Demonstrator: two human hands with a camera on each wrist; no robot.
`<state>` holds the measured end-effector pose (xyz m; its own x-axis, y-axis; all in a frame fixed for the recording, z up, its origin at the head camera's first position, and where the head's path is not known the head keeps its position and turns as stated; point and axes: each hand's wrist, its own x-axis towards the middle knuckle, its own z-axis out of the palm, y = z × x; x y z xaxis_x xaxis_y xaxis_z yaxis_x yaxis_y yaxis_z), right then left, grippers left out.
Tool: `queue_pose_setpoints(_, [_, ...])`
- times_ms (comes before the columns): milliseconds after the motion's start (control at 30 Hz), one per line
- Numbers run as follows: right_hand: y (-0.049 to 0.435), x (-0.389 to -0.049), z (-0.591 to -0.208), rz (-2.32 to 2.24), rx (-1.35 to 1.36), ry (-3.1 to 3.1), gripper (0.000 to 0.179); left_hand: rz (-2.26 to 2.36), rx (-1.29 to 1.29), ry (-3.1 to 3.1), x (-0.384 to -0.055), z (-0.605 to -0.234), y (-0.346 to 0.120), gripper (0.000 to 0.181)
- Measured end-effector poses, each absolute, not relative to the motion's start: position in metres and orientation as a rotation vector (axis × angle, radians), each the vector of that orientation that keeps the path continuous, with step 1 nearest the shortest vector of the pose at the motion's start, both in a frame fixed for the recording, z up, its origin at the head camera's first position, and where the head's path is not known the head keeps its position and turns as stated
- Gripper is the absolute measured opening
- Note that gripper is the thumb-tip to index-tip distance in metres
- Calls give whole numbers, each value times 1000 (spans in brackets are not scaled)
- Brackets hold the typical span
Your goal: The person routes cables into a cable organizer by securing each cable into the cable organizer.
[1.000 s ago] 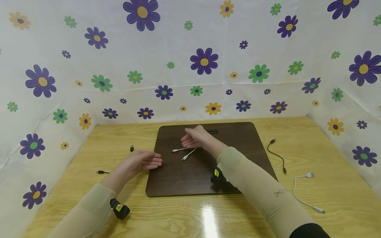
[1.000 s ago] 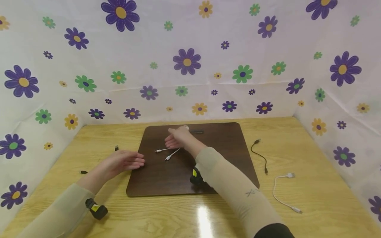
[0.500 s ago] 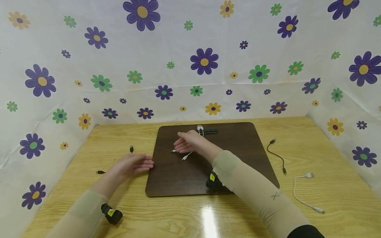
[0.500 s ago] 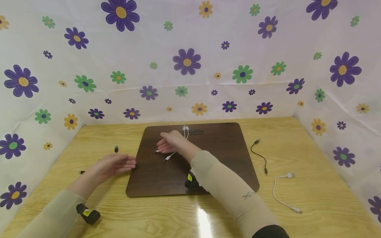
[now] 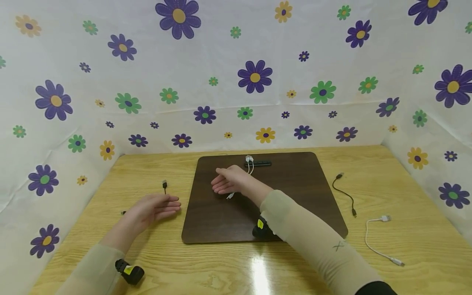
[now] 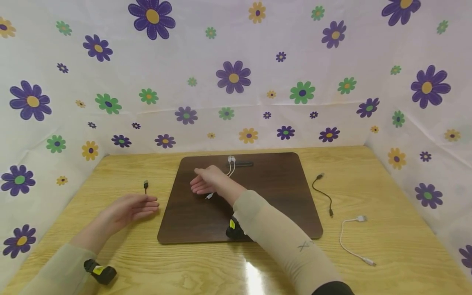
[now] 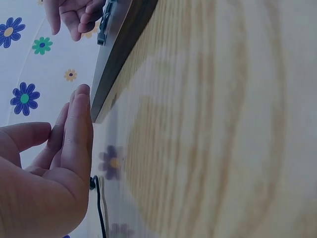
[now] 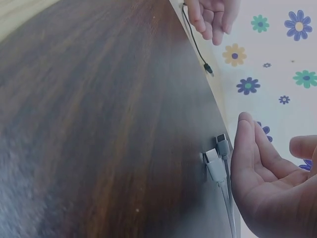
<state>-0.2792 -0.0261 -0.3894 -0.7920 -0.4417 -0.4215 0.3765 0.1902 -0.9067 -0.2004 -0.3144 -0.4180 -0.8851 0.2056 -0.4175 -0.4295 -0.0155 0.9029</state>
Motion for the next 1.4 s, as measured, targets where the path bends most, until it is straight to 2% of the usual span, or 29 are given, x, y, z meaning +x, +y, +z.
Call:
queue_pose_setpoints(400, [-36,-275,-393,-1707,-53,1754,52,2010,-261,1783,-190,-418,-332,35])
queue_pose_setpoints(1400, [-67,-261,-401,-1701,-106,1690,44,2028,-352,1764,-171,-424,-367,37])
